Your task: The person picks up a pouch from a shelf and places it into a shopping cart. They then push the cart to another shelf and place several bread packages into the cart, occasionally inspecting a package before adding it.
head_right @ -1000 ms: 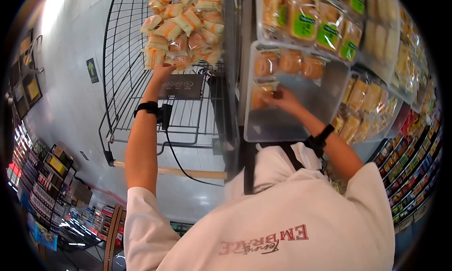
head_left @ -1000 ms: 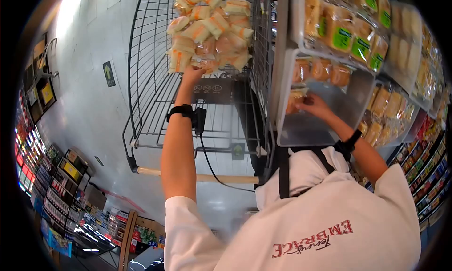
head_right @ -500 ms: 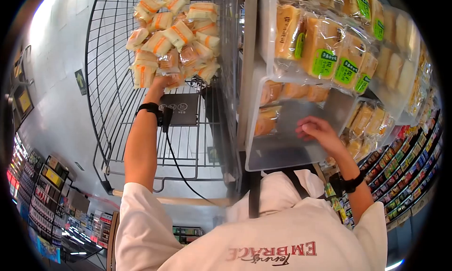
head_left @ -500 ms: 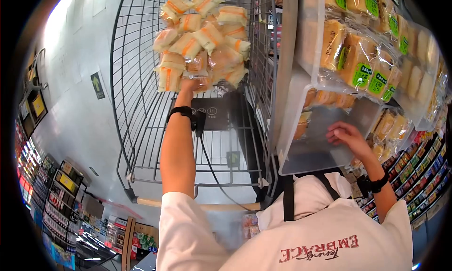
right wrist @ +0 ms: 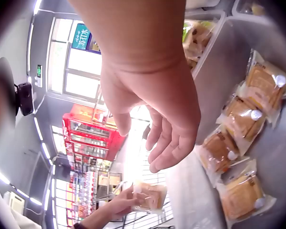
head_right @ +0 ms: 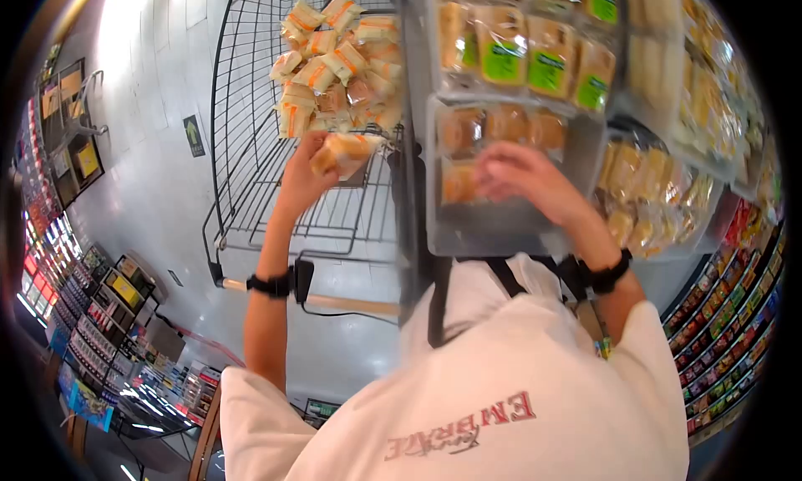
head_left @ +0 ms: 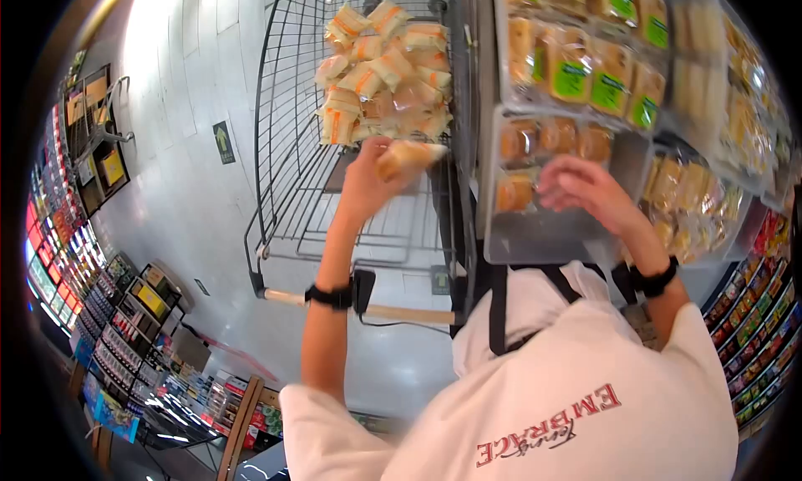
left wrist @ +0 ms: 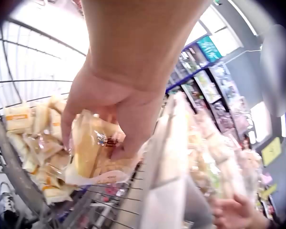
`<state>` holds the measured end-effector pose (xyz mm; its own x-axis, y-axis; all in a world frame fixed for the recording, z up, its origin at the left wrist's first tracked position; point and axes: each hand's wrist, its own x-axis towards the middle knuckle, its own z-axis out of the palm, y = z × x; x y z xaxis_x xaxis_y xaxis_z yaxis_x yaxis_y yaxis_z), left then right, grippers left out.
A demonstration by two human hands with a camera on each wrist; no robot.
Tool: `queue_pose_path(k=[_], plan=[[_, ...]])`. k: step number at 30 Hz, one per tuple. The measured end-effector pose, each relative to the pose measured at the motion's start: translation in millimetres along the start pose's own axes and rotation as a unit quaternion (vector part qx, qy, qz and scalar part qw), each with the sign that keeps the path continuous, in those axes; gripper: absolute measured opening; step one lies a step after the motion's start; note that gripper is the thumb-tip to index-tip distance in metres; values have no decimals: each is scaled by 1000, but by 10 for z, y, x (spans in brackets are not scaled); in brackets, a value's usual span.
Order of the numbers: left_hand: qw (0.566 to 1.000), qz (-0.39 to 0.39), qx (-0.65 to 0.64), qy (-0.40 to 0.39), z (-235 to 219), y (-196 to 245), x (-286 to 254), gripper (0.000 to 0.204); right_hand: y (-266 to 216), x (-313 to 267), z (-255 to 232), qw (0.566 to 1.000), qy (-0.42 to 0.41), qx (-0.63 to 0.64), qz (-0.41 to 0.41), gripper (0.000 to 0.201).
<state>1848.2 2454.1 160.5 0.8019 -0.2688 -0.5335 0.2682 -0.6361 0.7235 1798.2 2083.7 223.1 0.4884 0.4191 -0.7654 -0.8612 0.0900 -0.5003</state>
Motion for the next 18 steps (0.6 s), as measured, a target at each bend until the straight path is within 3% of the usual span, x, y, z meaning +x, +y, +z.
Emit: queue_pose_path(k=[1, 2, 3, 4, 6, 7, 9, 11, 13, 14, 15, 16, 17, 18], plan=[[996, 88, -2, -31, 9, 463, -241, 39, 12, -17, 16, 998, -33, 47, -11, 35], [982, 189, 10, -10, 75, 801, -447, 38, -30, -82, 69, 998, -27, 52, -15, 35], [957, 288, 22, 11, 155, 1060, -632, 37, -102, -150, 141, 992, -82, 97, -12, 38], [956, 293, 26, 7, 236, 1261, -802, 37, -121, -240, 202, 980, -138, 142, -11, 41], [884, 445, 126, 63, 387, 1585, -1035, 33, -67, -431, 264, 976, -182, 121, -23, 45], [880, 452, 132, 63, 462, 1723, -1101, 33, -36, -540, 266, 969, -227, 96, -25, 50], [880, 444, 122, 121, 585, 1941, -1227, 28, -5, -803, 242, 956, -240, 170, -5, 55], [880, 440, 142, 107, 646, 2037, -1293, 27, 21, -993, 198, 959, -217, 174, -60, 61], [914, 390, 61, 95, 758, 2061, -1335, 27, 83, -1122, 103, 962, -200, 162, -94, 64], [909, 404, 43, 94, 839, 2110, -1367, 40, 161, -1168, 51, 964, -177, 163, -116, 64], [906, 412, 47, 89, 935, 2160, -1421, 40, 215, -1214, 9, 965, -153, 164, -138, 64], [929, 342, -118, 80, 1040, 2200, -1492, 46, 234, -1263, -24, 964, -150, 166, -146, 64], [923, 256, -279, 67, 1115, 2214, -1557, 52, 266, -1314, -36, 969, -121, 141, -162, 64], [921, 220, -319, 41, 1160, 2200, -1590, 63, 295, -1354, -37, 973, -92, 114, -176, 64]])
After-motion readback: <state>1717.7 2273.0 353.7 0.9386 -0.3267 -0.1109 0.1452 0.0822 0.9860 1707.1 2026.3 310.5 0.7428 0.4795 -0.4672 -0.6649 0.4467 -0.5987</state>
